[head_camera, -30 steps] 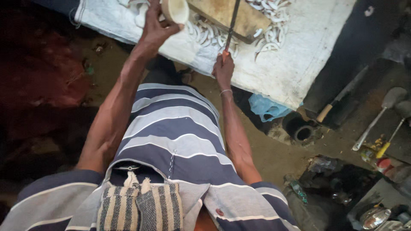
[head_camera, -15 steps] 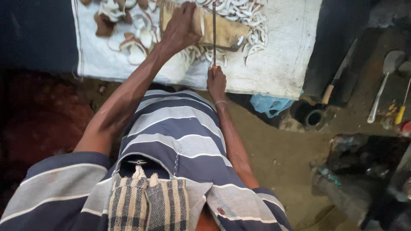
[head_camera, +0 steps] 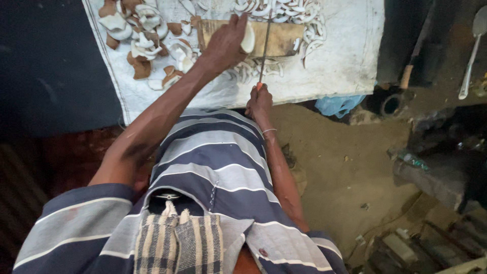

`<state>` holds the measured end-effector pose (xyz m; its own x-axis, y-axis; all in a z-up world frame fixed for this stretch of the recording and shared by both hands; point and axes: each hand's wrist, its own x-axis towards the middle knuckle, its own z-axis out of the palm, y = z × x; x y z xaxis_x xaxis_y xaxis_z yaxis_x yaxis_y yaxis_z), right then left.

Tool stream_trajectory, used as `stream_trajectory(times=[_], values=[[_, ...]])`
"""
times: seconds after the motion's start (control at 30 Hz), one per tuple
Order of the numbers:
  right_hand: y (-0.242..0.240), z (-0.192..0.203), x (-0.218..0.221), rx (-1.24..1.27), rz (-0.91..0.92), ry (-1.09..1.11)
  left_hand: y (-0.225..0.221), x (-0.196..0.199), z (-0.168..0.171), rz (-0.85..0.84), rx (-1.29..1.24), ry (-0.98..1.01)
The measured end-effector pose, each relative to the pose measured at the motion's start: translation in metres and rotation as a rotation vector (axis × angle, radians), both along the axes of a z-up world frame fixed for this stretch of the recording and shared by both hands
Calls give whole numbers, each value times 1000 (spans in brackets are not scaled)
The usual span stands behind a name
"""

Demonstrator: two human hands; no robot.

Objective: The person uses a knife to slice coconut meat into smaller pieces on a wooden block, handling the coconut pieces by hand and moving them aside on a cloth-covered surface.

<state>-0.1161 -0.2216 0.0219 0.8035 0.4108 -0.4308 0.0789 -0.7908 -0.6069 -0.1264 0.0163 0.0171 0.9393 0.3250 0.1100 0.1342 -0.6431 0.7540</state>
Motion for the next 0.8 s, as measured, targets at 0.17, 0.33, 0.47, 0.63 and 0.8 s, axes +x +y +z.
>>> stream_trajectory(times=[0.17, 0.33, 0.47, 0.63, 0.8], values=[[21, 29, -20, -86, 13, 29, 5, 3, -2, -99, 107, 65], [31, 21, -22, -264, 244, -357, 6, 10, -5, -184, 188, 78], [17, 24, -25, -277, 81, 14, -5, 13, -9, -183, 233, 82], [8, 34, -3, -261, 339, -271, -9, 27, -8, -106, 258, 184], [1, 17, 7, -249, 300, -175, -17, 30, -8, -20, 375, 163]])
